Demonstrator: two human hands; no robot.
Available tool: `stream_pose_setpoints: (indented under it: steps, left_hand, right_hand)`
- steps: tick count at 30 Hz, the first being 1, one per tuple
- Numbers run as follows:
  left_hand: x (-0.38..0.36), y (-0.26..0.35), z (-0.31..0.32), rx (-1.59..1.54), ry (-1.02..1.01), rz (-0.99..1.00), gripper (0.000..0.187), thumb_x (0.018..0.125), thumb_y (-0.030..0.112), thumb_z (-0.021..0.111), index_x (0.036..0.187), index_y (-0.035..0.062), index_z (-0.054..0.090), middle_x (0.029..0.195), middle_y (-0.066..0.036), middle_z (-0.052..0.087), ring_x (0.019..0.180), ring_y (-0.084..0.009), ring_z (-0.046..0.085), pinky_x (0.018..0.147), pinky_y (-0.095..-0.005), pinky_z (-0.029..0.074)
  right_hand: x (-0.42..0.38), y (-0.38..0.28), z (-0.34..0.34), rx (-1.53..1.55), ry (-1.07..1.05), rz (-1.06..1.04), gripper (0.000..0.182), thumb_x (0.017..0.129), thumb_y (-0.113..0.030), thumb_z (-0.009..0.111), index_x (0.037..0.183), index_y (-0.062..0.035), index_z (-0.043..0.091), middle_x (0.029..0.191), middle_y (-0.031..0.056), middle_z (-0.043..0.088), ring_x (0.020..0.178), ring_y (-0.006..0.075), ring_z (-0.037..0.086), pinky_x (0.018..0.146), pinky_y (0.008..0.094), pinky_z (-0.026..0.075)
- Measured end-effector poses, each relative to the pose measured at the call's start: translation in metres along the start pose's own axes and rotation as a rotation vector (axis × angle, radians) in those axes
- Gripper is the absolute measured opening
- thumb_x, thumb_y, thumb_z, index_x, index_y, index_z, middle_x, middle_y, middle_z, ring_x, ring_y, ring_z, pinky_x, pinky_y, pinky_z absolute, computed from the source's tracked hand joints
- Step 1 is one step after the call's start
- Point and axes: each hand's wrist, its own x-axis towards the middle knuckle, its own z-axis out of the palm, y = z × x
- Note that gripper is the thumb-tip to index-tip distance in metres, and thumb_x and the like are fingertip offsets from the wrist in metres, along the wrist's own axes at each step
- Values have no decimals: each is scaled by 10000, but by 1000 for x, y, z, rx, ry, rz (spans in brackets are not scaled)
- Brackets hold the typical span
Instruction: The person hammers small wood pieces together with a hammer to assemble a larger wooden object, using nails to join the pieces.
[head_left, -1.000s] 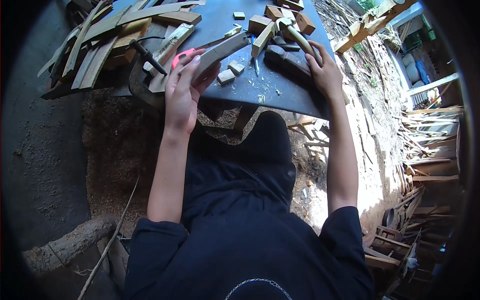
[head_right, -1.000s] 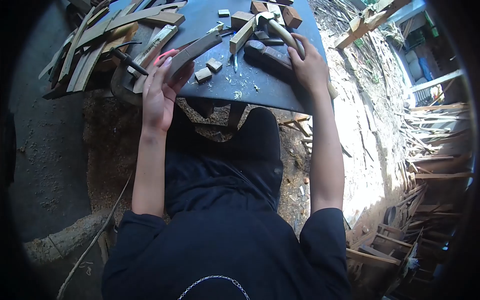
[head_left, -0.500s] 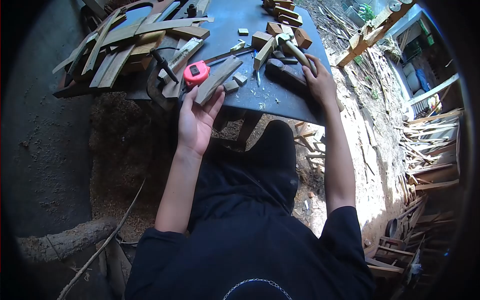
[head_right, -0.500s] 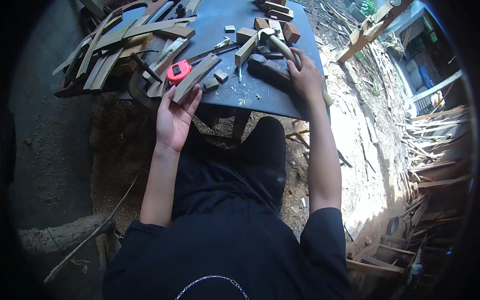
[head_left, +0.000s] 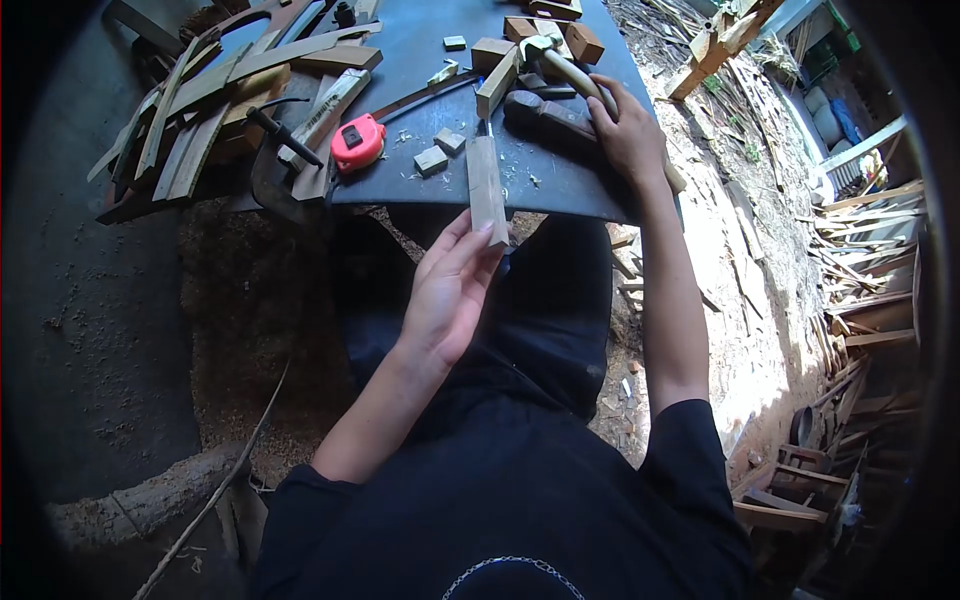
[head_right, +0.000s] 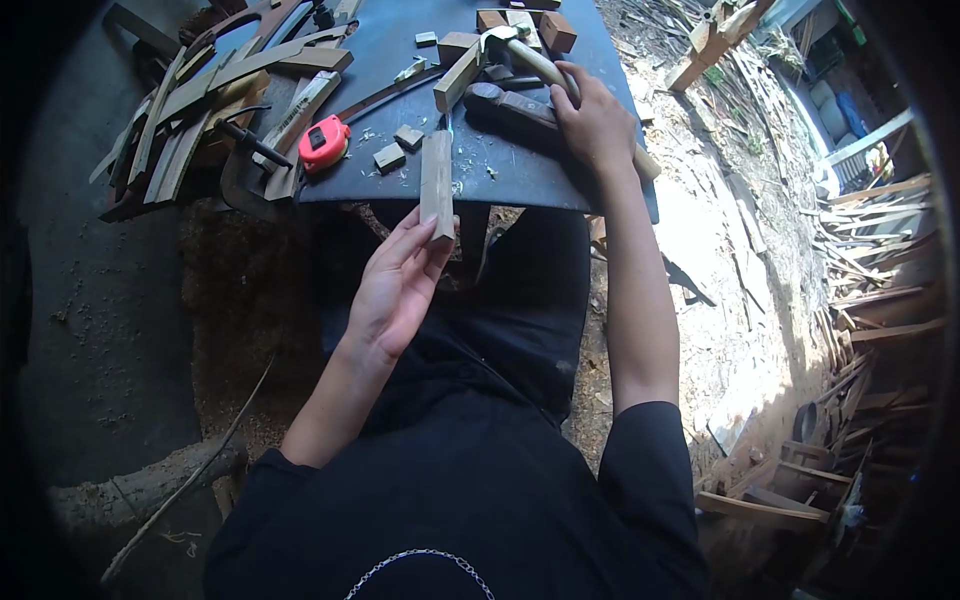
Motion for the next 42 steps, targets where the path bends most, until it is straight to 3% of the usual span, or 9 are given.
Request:
stream_pose_setpoints:
  steps: [7,12,16,21,26,31,35,39,42]
  left_hand:
    - [3,-25,14,47,30,45,531,1046,82,661,1519,-18,440,1380,-154,621,1326,-219,608,1167,-334,485]
    - [5,-33,13,152,101,69,533,1030,110,705,1487,-15,461,1329,-117,634,1229,-159,639,1097,-309,517]
    - [9,-37,20,149,146,46,480,1005,169,761,1385,6,517,1241,-74,673,1113,-125,647,1038,-286,517]
    - [23,-45,19,-6,103,-16,372,1039,220,728,1319,25,580,1240,-84,684,1152,-132,664,1080,-289,527]
    - [35,-44,31,0,55,-136,323,1065,248,691,1288,27,615,1239,-96,693,1143,-166,703,1066,-301,570]
    - [53,-47,43,134,172,-308,441,1021,506,707,1038,65,699,1029,-53,718,850,-161,761,628,-250,602]
    - [64,-45,34,90,-106,-476,574,1087,565,551,817,80,696,739,-39,679,666,-152,731,539,-235,542]
    - [57,3,58,746,-450,-218,461,1114,399,576,863,30,692,765,-34,697,697,-119,700,613,-250,532]
    - [91,20,79,1196,-425,815,135,1022,113,669,1001,-20,675,821,-121,687,729,-239,715,660,-337,541]
  right_hand:
    - [2,8,9,36,194,-138,437,1005,-418,620,1412,-257,631,1234,139,698,1159,352,677,1011,476,508]
    - [-5,-1,7,49,435,-392,398,975,-272,691,1368,-212,664,1186,106,667,1166,312,625,1040,455,426]
    - [-31,-30,-3,48,228,-428,421,954,-320,739,1355,-207,678,1194,60,665,1176,284,613,1028,455,407]
    - [-48,-42,7,-173,231,-344,551,928,-409,777,1306,-24,666,1217,150,641,1235,336,574,1051,469,397]
    - [-50,-33,-1,-54,107,-284,497,932,-332,795,1291,-28,635,1186,156,655,1168,347,619,1039,446,426]
    - [-73,-32,-16,470,83,45,474,1003,-273,766,1318,14,558,1240,189,665,1085,287,697,934,409,534]
    - [-86,-23,-4,898,136,77,484,1076,-240,655,1438,-1,442,1198,193,688,1050,197,686,956,336,523]
    - [-85,-13,-2,1113,144,95,452,1079,-185,634,1422,26,429,1246,207,671,1006,223,692,907,338,537]
    - [-80,-11,-4,1168,161,196,450,1086,-208,626,1415,25,425,1230,204,689,984,207,696,887,324,533]
